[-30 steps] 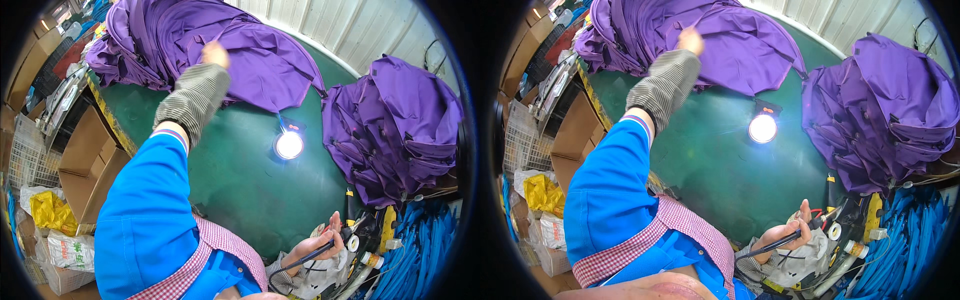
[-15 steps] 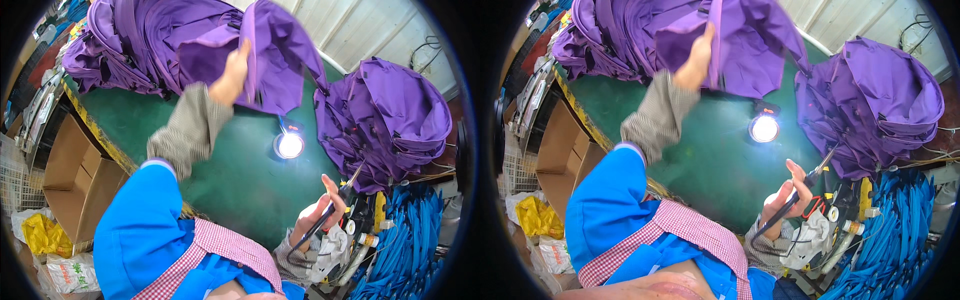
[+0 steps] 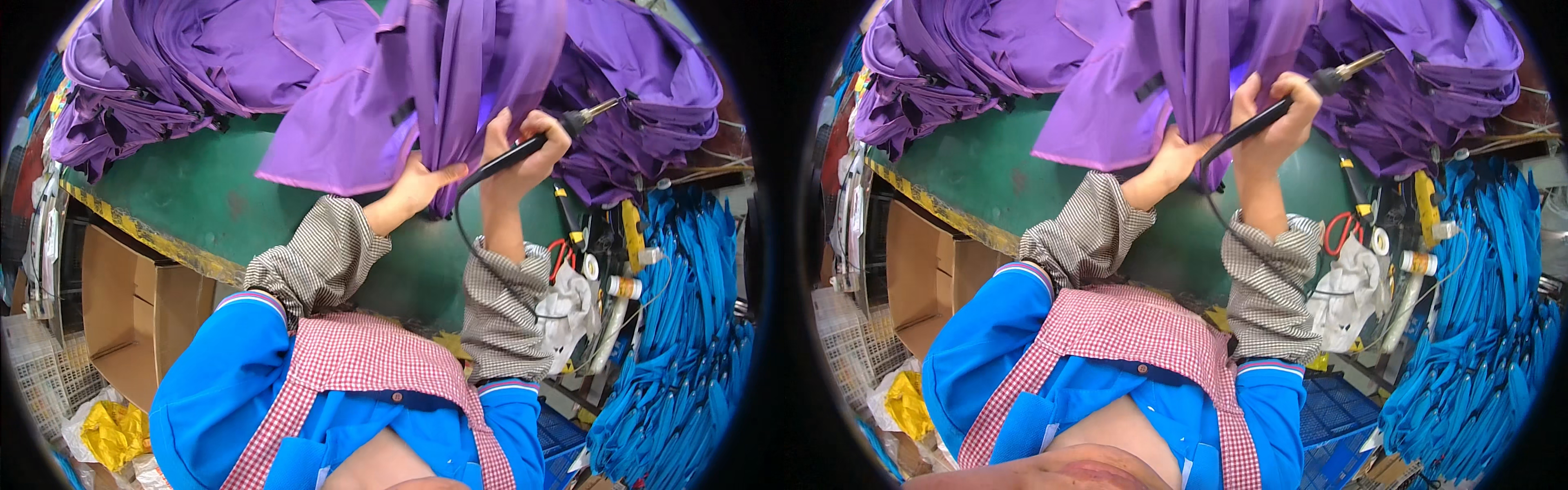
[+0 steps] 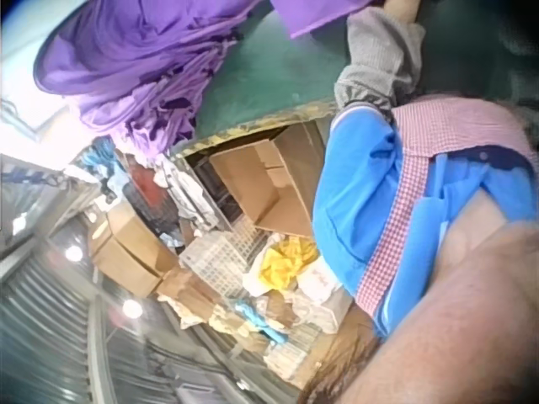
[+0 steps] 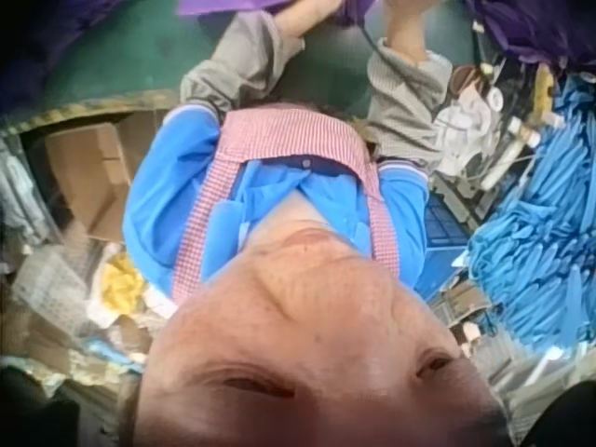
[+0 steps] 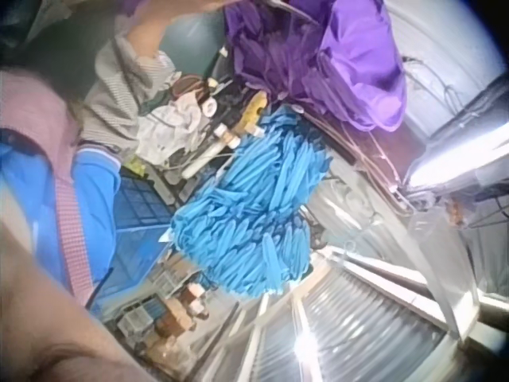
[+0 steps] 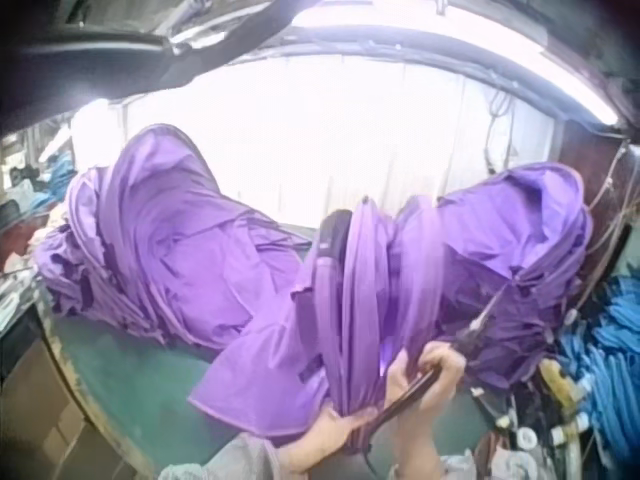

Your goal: The person uses a handheld soldering iron to seal seams on purple fabric bags. They repeatedly pick up bags, apply heat along edges, and place them aside. The task is performed one at a time in a repetitive cycle.

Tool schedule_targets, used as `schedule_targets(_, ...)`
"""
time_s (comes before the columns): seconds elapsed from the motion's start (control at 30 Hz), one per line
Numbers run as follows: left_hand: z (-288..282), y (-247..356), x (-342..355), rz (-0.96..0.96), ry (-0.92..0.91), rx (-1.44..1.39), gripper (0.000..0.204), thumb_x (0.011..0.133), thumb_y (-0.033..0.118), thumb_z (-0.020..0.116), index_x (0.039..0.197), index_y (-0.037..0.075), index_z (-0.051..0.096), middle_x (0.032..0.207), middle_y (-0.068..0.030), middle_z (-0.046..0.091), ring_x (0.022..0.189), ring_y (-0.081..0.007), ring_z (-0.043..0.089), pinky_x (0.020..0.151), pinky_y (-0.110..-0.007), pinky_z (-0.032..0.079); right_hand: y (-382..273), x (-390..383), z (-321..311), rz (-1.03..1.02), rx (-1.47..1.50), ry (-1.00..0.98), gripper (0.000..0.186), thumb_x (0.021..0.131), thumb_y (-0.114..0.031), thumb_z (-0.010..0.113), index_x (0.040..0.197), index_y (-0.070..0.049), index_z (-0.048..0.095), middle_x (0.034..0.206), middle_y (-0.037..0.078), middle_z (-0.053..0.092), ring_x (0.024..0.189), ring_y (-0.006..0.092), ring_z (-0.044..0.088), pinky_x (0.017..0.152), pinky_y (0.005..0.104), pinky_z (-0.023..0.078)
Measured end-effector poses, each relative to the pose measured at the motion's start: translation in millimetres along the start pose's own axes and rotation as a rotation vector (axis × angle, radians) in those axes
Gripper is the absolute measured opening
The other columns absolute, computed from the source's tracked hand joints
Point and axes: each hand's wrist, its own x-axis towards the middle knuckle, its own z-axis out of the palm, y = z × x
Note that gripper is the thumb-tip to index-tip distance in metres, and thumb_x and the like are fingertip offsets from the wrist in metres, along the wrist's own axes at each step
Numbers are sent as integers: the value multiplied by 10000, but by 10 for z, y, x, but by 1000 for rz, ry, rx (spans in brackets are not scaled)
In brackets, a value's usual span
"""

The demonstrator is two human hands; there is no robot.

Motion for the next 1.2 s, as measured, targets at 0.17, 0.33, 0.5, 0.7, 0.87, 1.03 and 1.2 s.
schedule_targets(0.17, -89, 72, 6, 60, -129, -4, 415, 760, 56, 775, 1128, -14, 598, 1058, -51, 639, 955, -151, 603, 865, -294, 480, 170, -69, -242, 288, 413, -41, 403, 784, -15, 756, 992, -69, 415, 845, 18, 470, 710, 100, 446, 669, 214, 406)
schedule_targets(0.33, -217, 136, -54, 153, -21, 322, 246, 744, 28, 731, 956, -20, 616, 863, -15, 631, 770, -103, 583, 679, -267, 481, 129, -198, -289, 178, 267, -148, 445, 754, -35, 784, 988, -74, 407, 859, 21, 483, 713, 87, 448, 670, 209, 401)
schedule_targets(0.5, -159, 37, 102, 74, 57, 220, 133, 789, 59, 650, 885, -31, 633, 807, -18, 636, 719, -103, 587, 636, -258, 476, 171, -109, -97, 214, 117, -111, 400, 728, -79, 798, 936, -65, 456, 735, 6, 485, 629, 104, 470, 596, 240, 426)
schedule_targets(0.7, -67, -49, 120, 112, -67, 114, 299, 748, 44, 780, 999, -25, 633, 932, -37, 662, 832, -107, 609, 765, -257, 501, 313, -142, -86, 155, -28, -133, 412, 741, -122, 819, 971, -65, 482, 770, -6, 517, 664, 90, 490, 640, 219, 444)
schedule_targets(0.87, -175, -102, 156, 152, -79, 221, 382, 739, 29, 793, 1067, -29, 607, 1003, -63, 662, 900, -134, 621, 821, -284, 513, 80, -134, -546, -75, -180, -74, 387, 856, -254, 699, 1090, 1, 526, 852, 112, 608, 689, 227, 559, 679, 318, 465)
schedule_targets(1.03, -69, -36, 159, 316, -152, 270, 361, 748, 125, 799, 1021, -45, 634, 969, -80, 682, 870, -118, 616, 784, -285, 509, -485, -752, -1245, 60, 37, -70, 271, 958, -273, 505, 955, -17, 593, 732, 106, 585, 650, 243, 544, 788, 407, 434)
schedule_targets(1.2, -82, -88, 214, 304, -153, 346, 340, 719, 178, 826, 930, -27, 654, 852, -60, 681, 770, -123, 617, 717, -294, 507, -451, -946, -1263, -208, -163, -342, 52, 802, -131, 566, 834, -90, 569, 601, 18, 491, 518, 169, 446, 750, 371, 400)
